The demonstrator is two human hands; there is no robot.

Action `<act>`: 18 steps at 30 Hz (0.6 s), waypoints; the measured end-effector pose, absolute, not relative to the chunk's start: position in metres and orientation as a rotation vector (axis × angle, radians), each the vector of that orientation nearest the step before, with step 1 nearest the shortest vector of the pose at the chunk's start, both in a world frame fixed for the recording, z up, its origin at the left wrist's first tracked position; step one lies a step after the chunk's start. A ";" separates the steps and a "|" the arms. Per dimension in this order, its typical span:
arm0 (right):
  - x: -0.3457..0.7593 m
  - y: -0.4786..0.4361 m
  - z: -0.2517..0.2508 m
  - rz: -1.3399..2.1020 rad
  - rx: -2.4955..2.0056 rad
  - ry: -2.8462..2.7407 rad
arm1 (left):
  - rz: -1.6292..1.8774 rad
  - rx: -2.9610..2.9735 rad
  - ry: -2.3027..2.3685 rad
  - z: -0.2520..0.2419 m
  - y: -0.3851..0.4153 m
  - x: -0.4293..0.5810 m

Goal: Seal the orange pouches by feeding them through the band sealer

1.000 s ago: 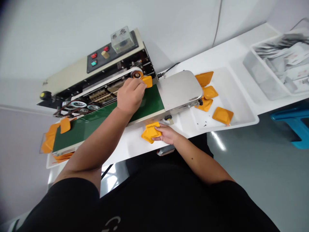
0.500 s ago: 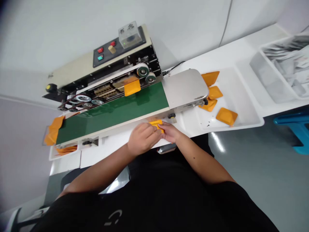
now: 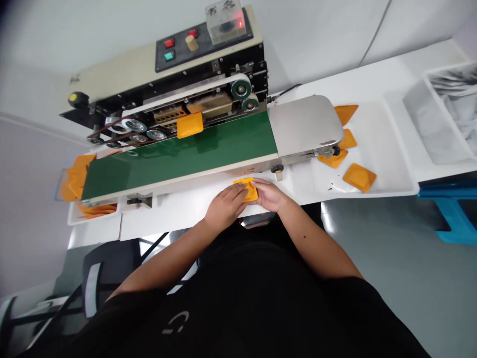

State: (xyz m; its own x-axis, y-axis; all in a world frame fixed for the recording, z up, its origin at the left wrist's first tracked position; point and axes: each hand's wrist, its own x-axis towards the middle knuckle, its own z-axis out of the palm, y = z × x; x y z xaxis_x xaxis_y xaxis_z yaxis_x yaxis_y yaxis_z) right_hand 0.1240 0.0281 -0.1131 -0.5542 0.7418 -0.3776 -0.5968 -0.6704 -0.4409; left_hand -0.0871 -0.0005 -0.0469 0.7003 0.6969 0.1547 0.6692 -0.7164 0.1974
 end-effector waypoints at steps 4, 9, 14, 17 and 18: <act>0.123 0.030 -0.113 2.199 -0.752 -0.373 | 0.488 2.807 1.054 -0.052 0.002 -0.094; 0.124 0.030 -0.114 2.156 -0.796 -0.384 | 0.578 2.903 0.907 -0.049 0.009 -0.103; 0.126 0.030 -0.110 2.180 -0.774 -0.394 | 0.819 2.864 0.907 -0.025 0.009 -0.094; 0.124 0.031 -0.109 2.207 -0.725 -0.395 | 1.092 2.686 0.837 0.005 0.019 -0.081; 0.124 0.032 -0.109 2.211 -0.719 -0.376 | 1.144 2.644 0.796 0.017 0.027 -0.076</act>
State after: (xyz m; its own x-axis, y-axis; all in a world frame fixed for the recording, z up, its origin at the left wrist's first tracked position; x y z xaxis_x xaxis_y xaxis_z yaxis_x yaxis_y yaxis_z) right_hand 0.1238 0.0320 -0.1088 -0.5472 0.7478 -0.3760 -0.5812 -0.6627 -0.4722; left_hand -0.0760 0.0267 0.0173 0.5678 0.5267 0.6327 0.4101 -0.8474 0.3373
